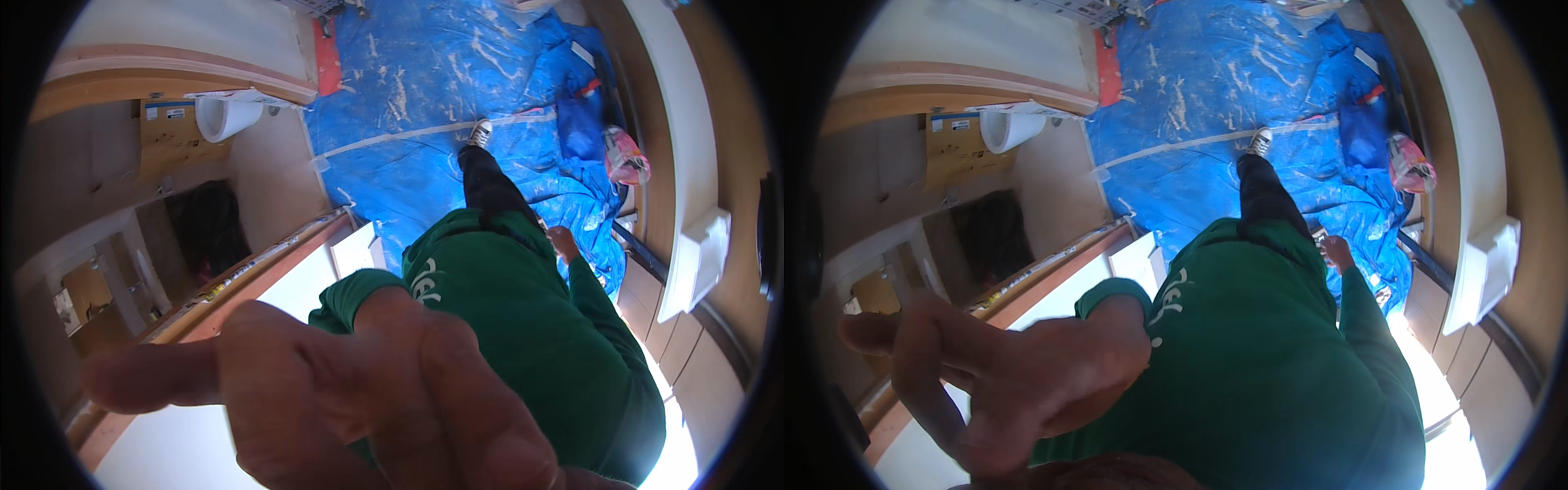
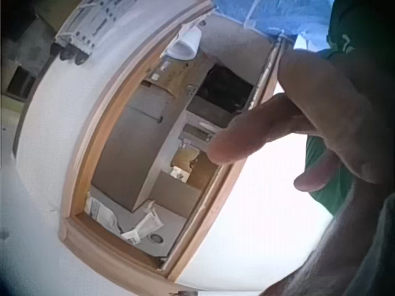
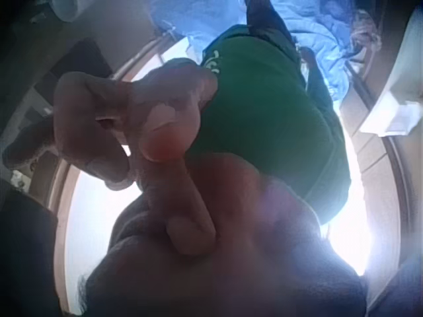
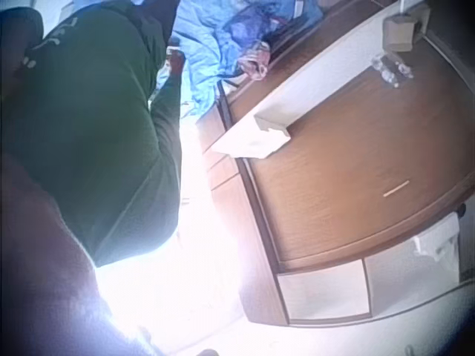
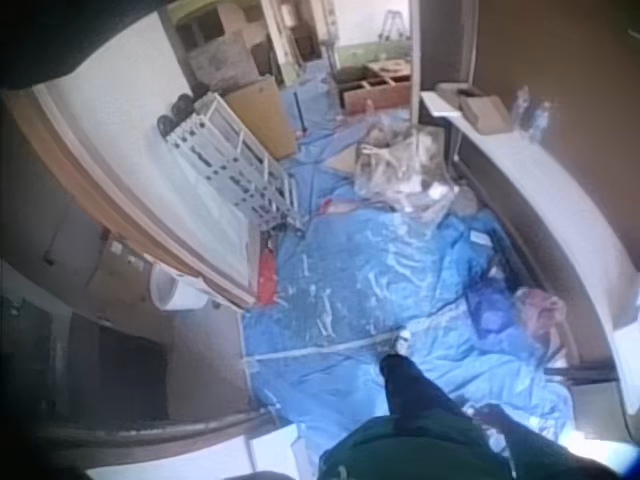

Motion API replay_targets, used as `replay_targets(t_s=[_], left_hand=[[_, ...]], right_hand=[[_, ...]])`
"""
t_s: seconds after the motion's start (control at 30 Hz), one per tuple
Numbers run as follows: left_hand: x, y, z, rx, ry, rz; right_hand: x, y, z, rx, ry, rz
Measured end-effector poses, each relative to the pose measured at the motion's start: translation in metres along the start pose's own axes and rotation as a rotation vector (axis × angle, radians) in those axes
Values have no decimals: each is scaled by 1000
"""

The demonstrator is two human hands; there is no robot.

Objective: The person assembles a wooden cabinet by attaching a side panel using a cordless drill. They position the panel, drive screws into the frame, and then stand to inspect the work. The person also picks up a small box of hardware and places it on the floor.

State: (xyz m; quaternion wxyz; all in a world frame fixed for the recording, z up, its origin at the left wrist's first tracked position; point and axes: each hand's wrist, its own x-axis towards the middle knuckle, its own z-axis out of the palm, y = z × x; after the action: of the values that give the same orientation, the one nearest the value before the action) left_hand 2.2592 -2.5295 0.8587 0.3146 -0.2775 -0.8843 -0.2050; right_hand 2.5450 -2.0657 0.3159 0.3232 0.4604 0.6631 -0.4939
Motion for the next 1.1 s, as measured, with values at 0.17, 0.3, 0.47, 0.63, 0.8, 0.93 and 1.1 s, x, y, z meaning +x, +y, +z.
replay_targets(t_s=[0.17, 0.3, 0.47, 0.63, 0.8, 0.93, 1.1], left_hand=[[122, 32, 140, -1372, 327, -158], [179, -40, 278, -1741, 271, -477], [69, -193, 410, -791, -309, -1130], [-169, -332, 484, -83, -1125, -882], [-218, -377, 534, -640, -1462, -1632], [-160, -432, 622, -641, -1189, -2002], [38, -562, 728, -1338, -537, -1525]], right_hand=[[119, -150, -43, 98, -92, -126], [138, -262, -92, 206, -4, -104], [185, -372, -142, 287, 45, -106], [226, -448, -147, 210, -13, -15], [244, -526, -127, 171, 46, 47], [239, -577, -112, 377, 83, 16], [224, -776, -103, 170, 547, -534]])
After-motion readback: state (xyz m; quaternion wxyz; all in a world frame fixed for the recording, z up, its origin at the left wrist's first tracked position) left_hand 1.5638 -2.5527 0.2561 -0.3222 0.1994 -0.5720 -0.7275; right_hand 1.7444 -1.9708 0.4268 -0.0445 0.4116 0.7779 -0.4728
